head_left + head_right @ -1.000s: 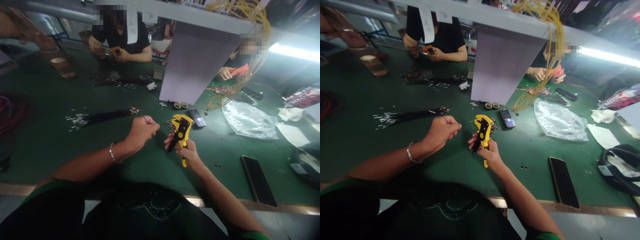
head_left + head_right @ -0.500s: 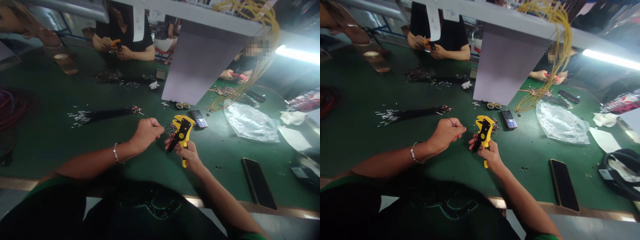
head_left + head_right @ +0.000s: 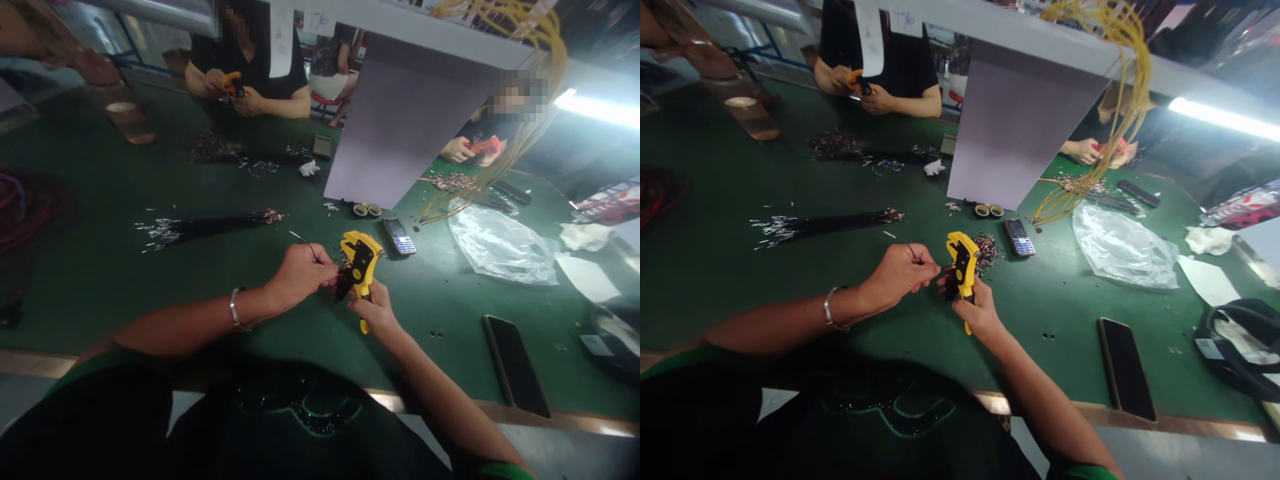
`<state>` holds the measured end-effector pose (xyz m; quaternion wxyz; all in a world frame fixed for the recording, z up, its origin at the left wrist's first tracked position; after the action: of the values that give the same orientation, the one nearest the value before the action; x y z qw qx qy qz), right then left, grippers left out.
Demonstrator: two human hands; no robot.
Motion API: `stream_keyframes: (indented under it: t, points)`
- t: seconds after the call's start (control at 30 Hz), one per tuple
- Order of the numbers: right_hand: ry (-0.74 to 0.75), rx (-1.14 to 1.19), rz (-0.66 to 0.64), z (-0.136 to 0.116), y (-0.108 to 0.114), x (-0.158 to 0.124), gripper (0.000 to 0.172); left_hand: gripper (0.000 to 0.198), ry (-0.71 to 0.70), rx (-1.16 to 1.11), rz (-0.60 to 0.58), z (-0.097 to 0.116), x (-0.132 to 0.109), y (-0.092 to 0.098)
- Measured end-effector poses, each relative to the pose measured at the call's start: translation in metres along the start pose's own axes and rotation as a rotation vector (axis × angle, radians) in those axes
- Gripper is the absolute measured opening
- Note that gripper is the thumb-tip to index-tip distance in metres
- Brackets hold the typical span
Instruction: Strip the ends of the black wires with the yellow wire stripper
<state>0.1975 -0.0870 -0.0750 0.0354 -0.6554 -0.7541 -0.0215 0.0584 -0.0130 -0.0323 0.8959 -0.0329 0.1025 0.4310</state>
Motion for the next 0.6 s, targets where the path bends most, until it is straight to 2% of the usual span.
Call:
stream_keyframes:
  t: [0.1, 0.2, 0.33, 0.5, 0.6]
  points:
    - [0.041, -0.193, 0.023, -0.006, 0.000, -0.001, 0.023, 0.012, -0.011, 0.003, -0.024, -0.002, 0.000, -0.001]
    - [0.092, -0.362, 0.053, -0.008, 0.000, -0.003, 0.021, 0.013, -0.010, 0.020, -0.051, -0.003, 0.001, -0.001]
    - [0.166, -0.535, 0.105, -0.004, 0.002, -0.006, 0.028, 0.015, 0.006, 0.062, -0.078, -0.002, 0.001, -0.002]
    - [0.275, -0.738, 0.166, 0.003, 0.007, -0.007, 0.051, 0.011, 0.004, 0.092, -0.130, -0.002, 0.003, -0.001]
    - [0.315, -0.809, 0.179, 0.003, 0.007, -0.008, 0.056, 0.014, 0.014, 0.074, -0.164, -0.003, 0.004, -0.001]
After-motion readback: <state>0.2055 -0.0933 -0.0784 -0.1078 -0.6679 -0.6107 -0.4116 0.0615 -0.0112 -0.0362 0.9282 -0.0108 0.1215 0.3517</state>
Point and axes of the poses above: each hand's wrist, its own x-axis towards the middle knuckle, its own y-axis out of the back of the hand, z = x × y, the point moved 4 cm from there along x, towards the middle knuckle, and after that the axes turned 11 degrees about -z, right-handed, at the moved point
